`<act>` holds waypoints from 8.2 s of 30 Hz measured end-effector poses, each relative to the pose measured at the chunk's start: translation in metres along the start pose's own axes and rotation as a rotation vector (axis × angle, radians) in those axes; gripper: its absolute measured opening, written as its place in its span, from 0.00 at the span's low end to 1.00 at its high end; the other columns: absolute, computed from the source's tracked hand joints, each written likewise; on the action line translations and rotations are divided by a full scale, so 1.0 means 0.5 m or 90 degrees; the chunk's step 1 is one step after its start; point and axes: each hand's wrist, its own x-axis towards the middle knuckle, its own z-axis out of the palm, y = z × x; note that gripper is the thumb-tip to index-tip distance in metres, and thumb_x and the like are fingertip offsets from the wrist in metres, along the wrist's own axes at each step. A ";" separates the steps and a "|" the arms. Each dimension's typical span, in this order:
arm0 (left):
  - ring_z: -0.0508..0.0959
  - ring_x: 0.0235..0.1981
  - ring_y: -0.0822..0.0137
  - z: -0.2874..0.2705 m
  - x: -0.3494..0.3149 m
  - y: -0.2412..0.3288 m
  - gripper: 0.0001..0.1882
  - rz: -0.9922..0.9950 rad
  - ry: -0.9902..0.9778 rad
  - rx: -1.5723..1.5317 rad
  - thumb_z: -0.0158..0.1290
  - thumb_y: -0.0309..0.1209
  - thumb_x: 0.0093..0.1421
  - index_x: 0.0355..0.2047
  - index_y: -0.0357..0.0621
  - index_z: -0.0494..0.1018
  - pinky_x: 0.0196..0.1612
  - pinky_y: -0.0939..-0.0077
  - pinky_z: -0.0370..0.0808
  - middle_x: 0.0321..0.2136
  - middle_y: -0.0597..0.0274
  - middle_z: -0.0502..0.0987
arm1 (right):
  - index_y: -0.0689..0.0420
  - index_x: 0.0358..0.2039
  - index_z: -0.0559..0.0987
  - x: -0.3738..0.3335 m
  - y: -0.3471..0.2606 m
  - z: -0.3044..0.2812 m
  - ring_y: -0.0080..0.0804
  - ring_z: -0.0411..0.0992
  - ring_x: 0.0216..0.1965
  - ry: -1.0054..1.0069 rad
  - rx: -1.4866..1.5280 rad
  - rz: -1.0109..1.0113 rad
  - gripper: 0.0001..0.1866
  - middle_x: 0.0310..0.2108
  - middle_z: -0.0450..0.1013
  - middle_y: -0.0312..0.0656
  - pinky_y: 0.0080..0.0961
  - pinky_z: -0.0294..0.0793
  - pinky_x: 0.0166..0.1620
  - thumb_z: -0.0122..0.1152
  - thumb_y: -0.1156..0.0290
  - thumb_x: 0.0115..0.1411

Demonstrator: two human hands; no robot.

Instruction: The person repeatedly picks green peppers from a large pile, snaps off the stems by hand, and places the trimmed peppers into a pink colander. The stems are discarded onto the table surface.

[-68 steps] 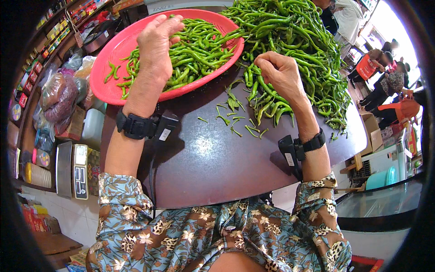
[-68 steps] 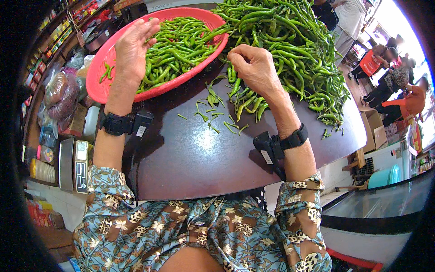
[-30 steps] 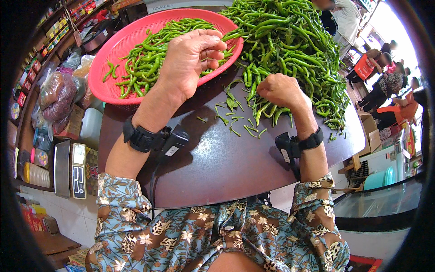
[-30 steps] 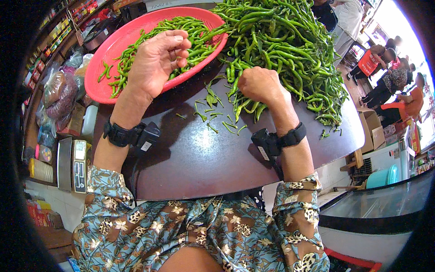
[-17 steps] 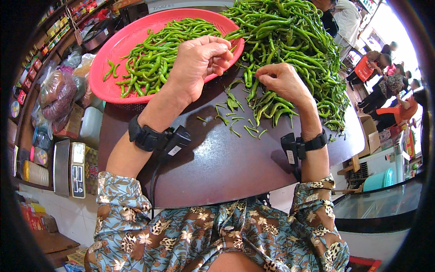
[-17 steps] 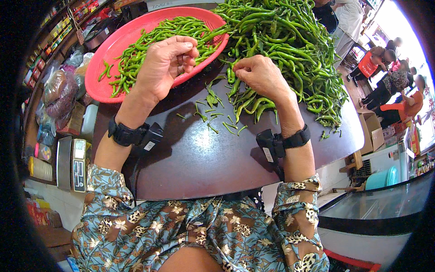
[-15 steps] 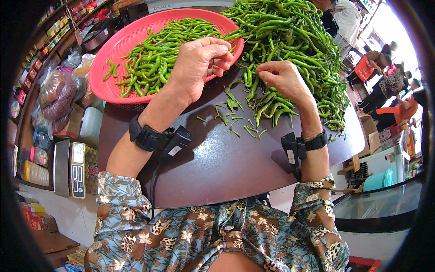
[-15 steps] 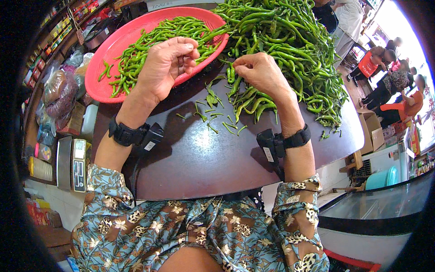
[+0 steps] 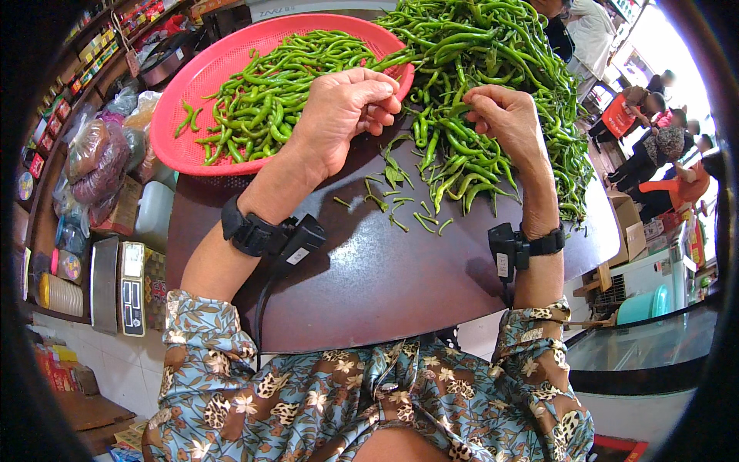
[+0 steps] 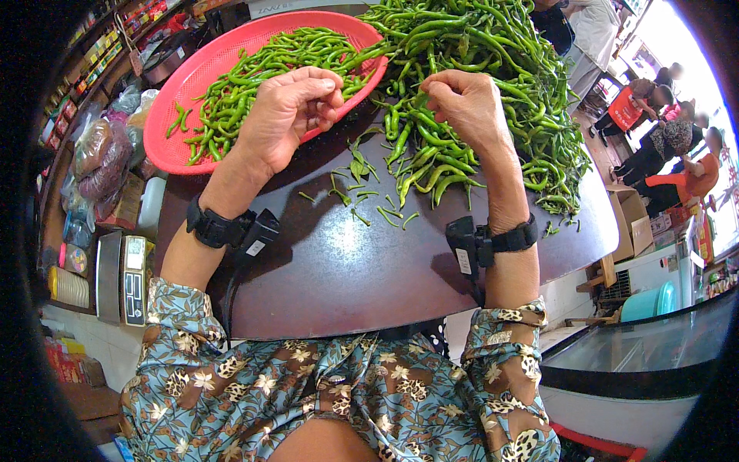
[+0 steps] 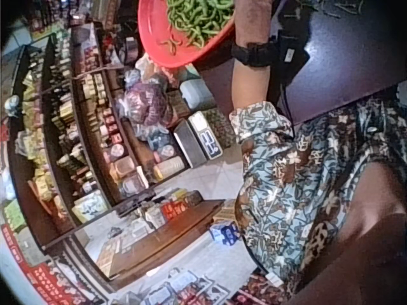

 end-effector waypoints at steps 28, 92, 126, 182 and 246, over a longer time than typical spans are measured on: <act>0.70 0.17 0.78 0.021 -0.008 -0.008 0.07 -0.055 -0.061 0.090 0.50 0.29 0.56 0.29 0.38 0.74 0.23 0.86 0.67 0.20 0.64 0.74 | 0.62 0.31 0.78 0.017 0.021 0.000 0.16 0.68 0.21 0.183 -0.020 -0.100 0.10 0.20 0.73 0.35 0.15 0.68 0.26 0.54 0.72 0.49; 0.68 0.21 0.75 0.032 -0.010 -0.044 0.08 0.386 0.006 0.625 0.56 0.23 0.48 0.31 0.38 0.76 0.26 0.81 0.66 0.20 0.66 0.67 | 0.61 0.24 0.77 -0.021 -0.032 0.039 0.14 0.64 0.17 -0.258 0.044 -0.058 0.11 0.15 0.68 0.32 0.14 0.63 0.20 0.52 0.67 0.53; 0.68 0.21 0.73 0.028 -0.007 -0.052 0.07 0.369 -0.010 0.662 0.56 0.25 0.49 0.29 0.37 0.75 0.26 0.79 0.66 0.20 0.64 0.68 | 0.65 0.20 0.73 -0.023 -0.024 0.057 0.21 0.63 0.14 -0.213 -0.012 -0.119 0.08 0.10 0.63 0.39 0.24 0.64 0.20 0.48 0.73 0.47; 0.71 0.23 0.74 0.026 -0.007 -0.034 0.08 0.289 -0.065 0.596 0.54 0.27 0.52 0.30 0.35 0.75 0.28 0.79 0.67 0.21 0.62 0.72 | 0.62 0.20 0.75 -0.021 -0.033 0.044 0.16 0.63 0.14 -0.277 0.146 0.003 0.13 0.12 0.65 0.32 0.14 0.62 0.18 0.49 0.67 0.54; 0.73 0.37 0.75 -0.061 0.033 0.057 0.17 0.443 0.254 0.232 0.51 0.23 0.54 0.45 0.36 0.67 0.34 0.84 0.70 0.37 0.61 0.74 | 0.59 0.30 0.79 0.021 0.061 0.008 0.36 0.72 0.23 0.011 -0.203 -0.027 0.13 0.21 0.73 0.46 0.28 0.70 0.32 0.50 0.65 0.49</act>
